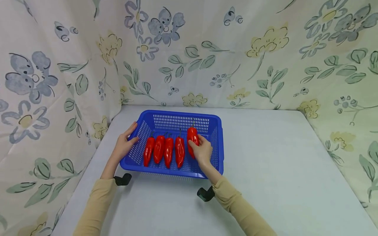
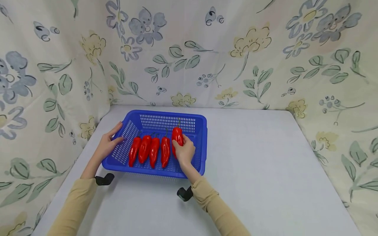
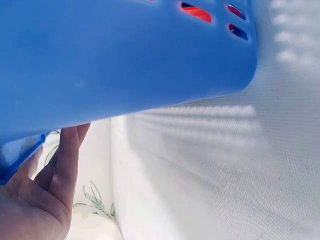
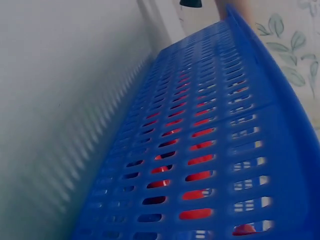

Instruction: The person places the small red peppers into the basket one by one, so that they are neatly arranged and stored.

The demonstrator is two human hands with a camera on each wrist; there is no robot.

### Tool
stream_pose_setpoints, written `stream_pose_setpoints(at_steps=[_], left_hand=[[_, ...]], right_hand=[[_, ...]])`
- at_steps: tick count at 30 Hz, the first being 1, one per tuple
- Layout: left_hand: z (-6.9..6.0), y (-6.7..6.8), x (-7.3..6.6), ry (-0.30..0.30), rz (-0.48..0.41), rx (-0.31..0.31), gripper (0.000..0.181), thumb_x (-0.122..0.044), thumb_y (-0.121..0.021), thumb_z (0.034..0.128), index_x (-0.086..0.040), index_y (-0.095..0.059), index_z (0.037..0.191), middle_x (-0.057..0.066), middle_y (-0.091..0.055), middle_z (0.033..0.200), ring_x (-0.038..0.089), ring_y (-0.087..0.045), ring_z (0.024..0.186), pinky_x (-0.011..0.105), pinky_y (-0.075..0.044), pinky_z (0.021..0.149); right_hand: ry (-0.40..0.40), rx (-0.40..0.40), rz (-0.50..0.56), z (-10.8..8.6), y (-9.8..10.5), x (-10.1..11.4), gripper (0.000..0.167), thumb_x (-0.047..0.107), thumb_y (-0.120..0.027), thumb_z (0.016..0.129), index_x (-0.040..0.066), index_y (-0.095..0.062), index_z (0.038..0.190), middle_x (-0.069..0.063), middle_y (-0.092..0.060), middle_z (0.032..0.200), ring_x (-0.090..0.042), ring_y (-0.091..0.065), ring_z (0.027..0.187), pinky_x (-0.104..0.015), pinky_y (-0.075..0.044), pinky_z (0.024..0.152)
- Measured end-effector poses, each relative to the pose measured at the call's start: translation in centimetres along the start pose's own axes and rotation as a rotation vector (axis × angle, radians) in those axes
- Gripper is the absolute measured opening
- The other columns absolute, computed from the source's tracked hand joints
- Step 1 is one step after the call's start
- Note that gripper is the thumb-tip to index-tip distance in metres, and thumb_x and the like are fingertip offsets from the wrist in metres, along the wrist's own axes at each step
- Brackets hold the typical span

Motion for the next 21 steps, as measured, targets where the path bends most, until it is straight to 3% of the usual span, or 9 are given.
stream_pose_setpoints(at_steps=[6, 12, 15, 21], left_hand=[[0.3, -0.1, 0.6, -0.009, -0.004, -0.005, 0.058, 0.004, -0.051, 0.0898, 0.006, -0.030, 0.144, 0.023, -0.023, 0.154, 0.045, -0.025, 0.140, 0.059, -0.031, 0.106], [1.0, 0.0, 2.9, -0.019, 0.005, -0.020, 0.060, 0.001, -0.054, 0.0899, -0.001, -0.032, 0.146, 0.016, -0.024, 0.156, 0.040, -0.025, 0.141, 0.057, -0.030, 0.107], [1.2, 0.0, 3.8, -0.028, 0.017, -0.020, 0.062, -0.001, -0.055, 0.0905, -0.006, -0.031, 0.147, 0.013, -0.024, 0.156, 0.039, -0.025, 0.142, 0.057, -0.031, 0.107], [1.2, -0.2, 4.0, -0.034, 0.016, -0.012, 0.062, -0.001, -0.054, 0.0907, -0.006, -0.030, 0.148, 0.012, -0.023, 0.157, 0.039, -0.026, 0.141, 0.057, -0.032, 0.106]], right_hand=[[-0.049, 0.009, -0.089, 0.3, -0.4, -0.4, 0.052, 0.016, -0.068, 0.085, -0.004, -0.053, 0.131, -0.022, -0.061, 0.126, -0.035, -0.061, 0.113, -0.046, -0.050, 0.095], [-0.098, 0.040, -0.188, 0.6, -0.8, -0.7, 0.053, 0.017, -0.071, 0.084, -0.002, -0.055, 0.130, -0.021, -0.062, 0.125, -0.033, -0.062, 0.109, -0.044, -0.050, 0.096], [-0.116, 0.044, -0.196, 0.8, -0.9, -0.9, 0.052, 0.017, -0.071, 0.084, -0.002, -0.056, 0.129, -0.020, -0.063, 0.124, -0.032, -0.063, 0.107, -0.043, -0.050, 0.096], [-0.169, 0.054, -0.185, 0.9, -1.0, -1.1, 0.052, 0.017, -0.071, 0.083, -0.003, -0.056, 0.128, -0.021, -0.063, 0.123, -0.032, -0.063, 0.106, -0.042, -0.051, 0.095]])
Point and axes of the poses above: each hand's wrist, its own z-axis towards the middle knuckle, its own y-axis out of the back of the hand, x = y × z, the point moved 2 cm from there along z, towards the middle knuckle
